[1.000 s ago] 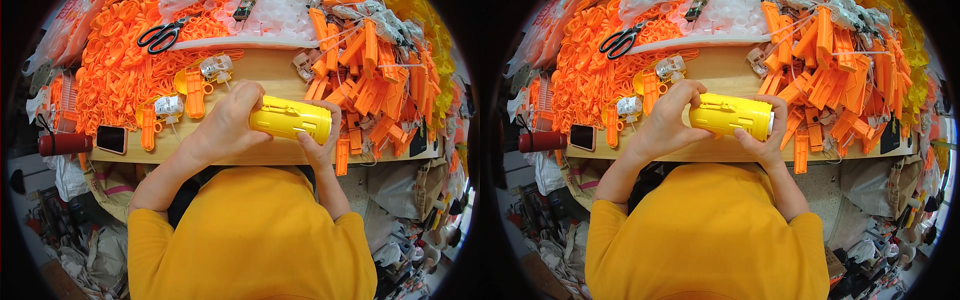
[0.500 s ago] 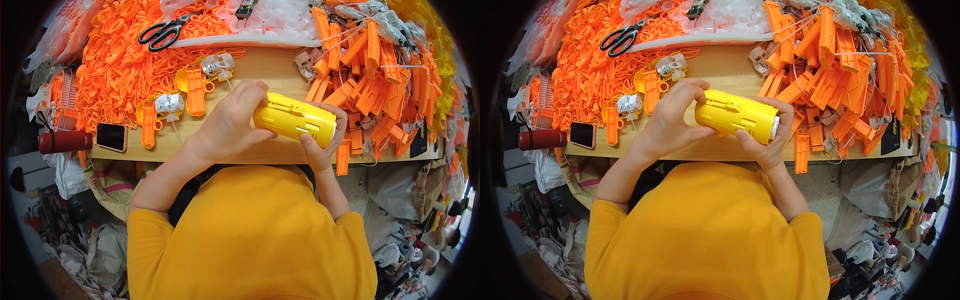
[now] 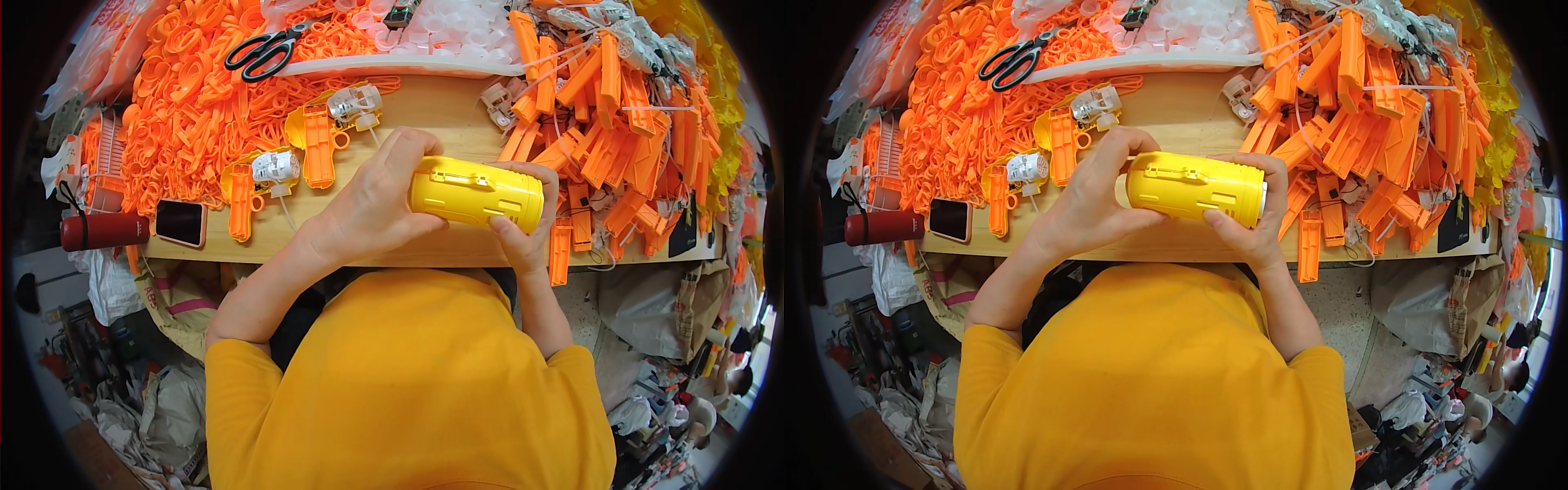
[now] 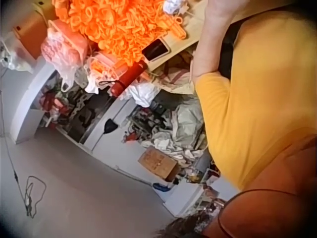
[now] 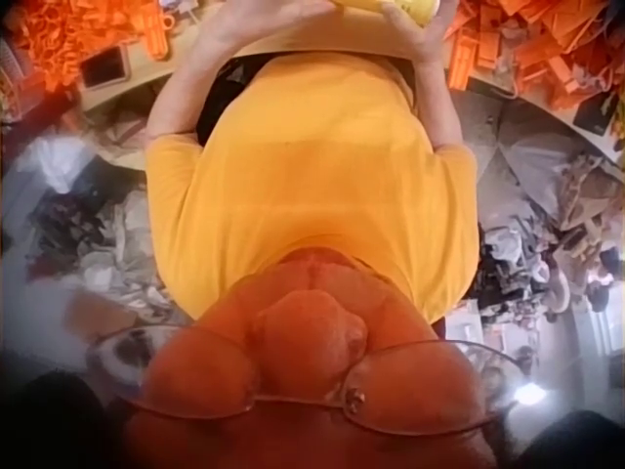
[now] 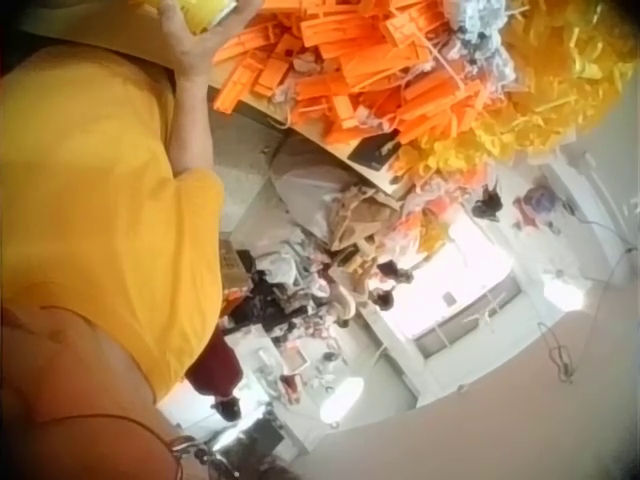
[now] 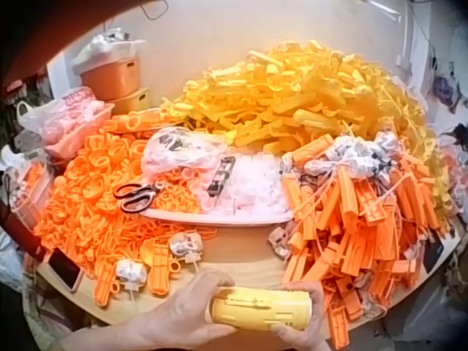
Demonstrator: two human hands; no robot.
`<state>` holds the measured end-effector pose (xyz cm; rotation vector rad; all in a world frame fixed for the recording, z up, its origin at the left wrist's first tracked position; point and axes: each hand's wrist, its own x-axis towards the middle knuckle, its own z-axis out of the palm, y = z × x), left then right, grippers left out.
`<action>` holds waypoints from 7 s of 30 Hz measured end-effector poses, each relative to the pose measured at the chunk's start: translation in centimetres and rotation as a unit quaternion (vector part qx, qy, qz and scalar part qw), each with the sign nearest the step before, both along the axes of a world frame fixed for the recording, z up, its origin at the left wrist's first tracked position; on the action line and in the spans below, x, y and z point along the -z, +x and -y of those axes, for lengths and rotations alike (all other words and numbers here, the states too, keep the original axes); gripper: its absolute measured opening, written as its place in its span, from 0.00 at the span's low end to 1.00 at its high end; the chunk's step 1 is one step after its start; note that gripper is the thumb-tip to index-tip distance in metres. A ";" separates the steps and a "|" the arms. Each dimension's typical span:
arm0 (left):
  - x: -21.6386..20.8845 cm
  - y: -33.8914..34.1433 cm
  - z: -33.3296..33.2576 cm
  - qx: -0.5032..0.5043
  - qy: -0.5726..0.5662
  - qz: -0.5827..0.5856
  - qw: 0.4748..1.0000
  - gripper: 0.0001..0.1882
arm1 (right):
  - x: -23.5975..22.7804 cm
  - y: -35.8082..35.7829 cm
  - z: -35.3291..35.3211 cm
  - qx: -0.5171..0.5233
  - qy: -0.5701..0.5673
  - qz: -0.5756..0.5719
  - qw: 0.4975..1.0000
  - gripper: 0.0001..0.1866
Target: Assembling plastic components to build toy guns at a factory workbench.
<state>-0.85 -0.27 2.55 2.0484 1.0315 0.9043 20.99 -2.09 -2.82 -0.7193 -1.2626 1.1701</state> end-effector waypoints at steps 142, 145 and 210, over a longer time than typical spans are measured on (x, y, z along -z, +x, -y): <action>0.9 -1.2 -5.7 -0.017 -0.326 0.317 0.890 0.29 | -1.0 -3.2 -2.8 -0.106 -0.493 -0.219 0.835 0.26; 1.4 -2.0 -5.5 0.027 -0.161 0.401 0.902 0.33 | -0.4 -3.5 -2.5 -0.139 -0.512 -0.296 0.794 0.28; 0.7 -0.2 -4.9 -0.103 0.283 0.114 0.947 0.18 | 1.7 -5.1 -1.9 0.181 0.174 0.313 0.916 0.32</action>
